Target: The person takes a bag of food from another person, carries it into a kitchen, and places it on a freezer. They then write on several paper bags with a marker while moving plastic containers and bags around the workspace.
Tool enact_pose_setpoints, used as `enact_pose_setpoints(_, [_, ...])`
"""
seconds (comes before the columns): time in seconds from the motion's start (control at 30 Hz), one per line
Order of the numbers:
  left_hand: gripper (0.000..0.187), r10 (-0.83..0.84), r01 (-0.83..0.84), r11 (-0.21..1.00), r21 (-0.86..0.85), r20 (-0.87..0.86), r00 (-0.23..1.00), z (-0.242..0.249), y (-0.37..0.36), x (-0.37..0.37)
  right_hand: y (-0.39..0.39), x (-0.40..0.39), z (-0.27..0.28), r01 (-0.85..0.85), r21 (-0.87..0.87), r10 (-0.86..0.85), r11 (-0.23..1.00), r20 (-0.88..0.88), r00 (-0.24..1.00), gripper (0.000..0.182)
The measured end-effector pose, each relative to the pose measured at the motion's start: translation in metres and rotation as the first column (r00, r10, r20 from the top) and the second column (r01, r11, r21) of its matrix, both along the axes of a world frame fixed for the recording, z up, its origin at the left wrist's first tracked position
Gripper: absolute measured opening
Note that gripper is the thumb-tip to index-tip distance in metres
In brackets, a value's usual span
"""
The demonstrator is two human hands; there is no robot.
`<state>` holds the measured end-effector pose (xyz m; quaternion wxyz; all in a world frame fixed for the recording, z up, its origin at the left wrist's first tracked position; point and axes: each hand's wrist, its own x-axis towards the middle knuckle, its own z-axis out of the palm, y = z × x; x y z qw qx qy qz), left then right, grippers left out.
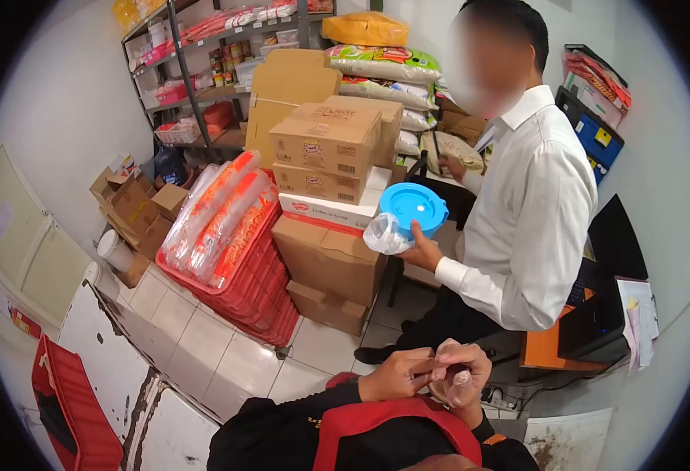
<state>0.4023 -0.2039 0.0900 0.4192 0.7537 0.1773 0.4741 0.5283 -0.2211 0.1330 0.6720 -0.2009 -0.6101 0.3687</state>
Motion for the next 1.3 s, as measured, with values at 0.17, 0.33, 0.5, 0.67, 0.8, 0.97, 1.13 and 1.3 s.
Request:
enact_pose_setpoints(0.17, [0.013, -0.036, 0.044, 0.986, 0.162, -0.051, 0.998, 0.011, -0.001, 0.006, -0.013, 0.007, 0.008, 0.053, 0.094, -0.052, 0.994, -0.013, 0.999, 0.036])
enact_pose_setpoints(0.33, [0.014, -0.105, 0.113, 0.987, 0.118, -0.072, 0.992, 0.006, -0.012, 0.003, -0.027, 0.002, 0.001, 0.090, 0.089, -0.082, 0.992, -0.095, 0.992, 0.038])
enact_pose_setpoints(0.5, [0.025, -0.137, 0.145, 0.983, 0.115, -0.071, 0.988, 0.010, -0.019, -0.006, -0.037, -0.005, 0.004, 0.100, 0.083, -0.093, 0.992, -0.083, 0.992, 0.038])
enact_pose_setpoints(0.67, [0.024, -0.132, 0.136, 0.982, 0.134, -0.039, 0.991, 0.017, -0.026, -0.013, -0.042, -0.012, 0.010, 0.082, 0.096, -0.076, 0.992, -0.063, 0.995, 0.038])
enact_pose_setpoints(0.8, [0.010, -0.077, 0.075, 0.985, 0.154, 0.004, 0.997, 0.022, -0.030, -0.014, -0.043, -0.014, 0.012, 0.056, 0.085, -0.052, 0.995, -0.050, 0.997, 0.039])
enact_pose_setpoints(0.97, [0.012, -0.068, 0.063, 0.984, 0.169, 0.027, 0.997, 0.024, -0.029, -0.018, -0.044, -0.019, 0.013, 0.067, 0.090, -0.064, 0.994, -0.031, 0.997, 0.039])
enact_pose_setpoints(1.13, [0.015, -0.088, 0.088, 0.982, 0.166, -0.004, 0.996, 0.024, -0.028, -0.020, -0.046, -0.021, 0.017, 0.069, 0.075, -0.068, 0.995, -0.019, 0.997, 0.039])
enact_pose_setpoints(1.3, [0.025, -0.097, 0.100, 0.984, 0.150, -0.026, 0.995, 0.013, -0.029, -0.021, -0.046, -0.023, 0.016, 0.071, 0.091, -0.069, 0.993, -0.026, 0.997, 0.038])
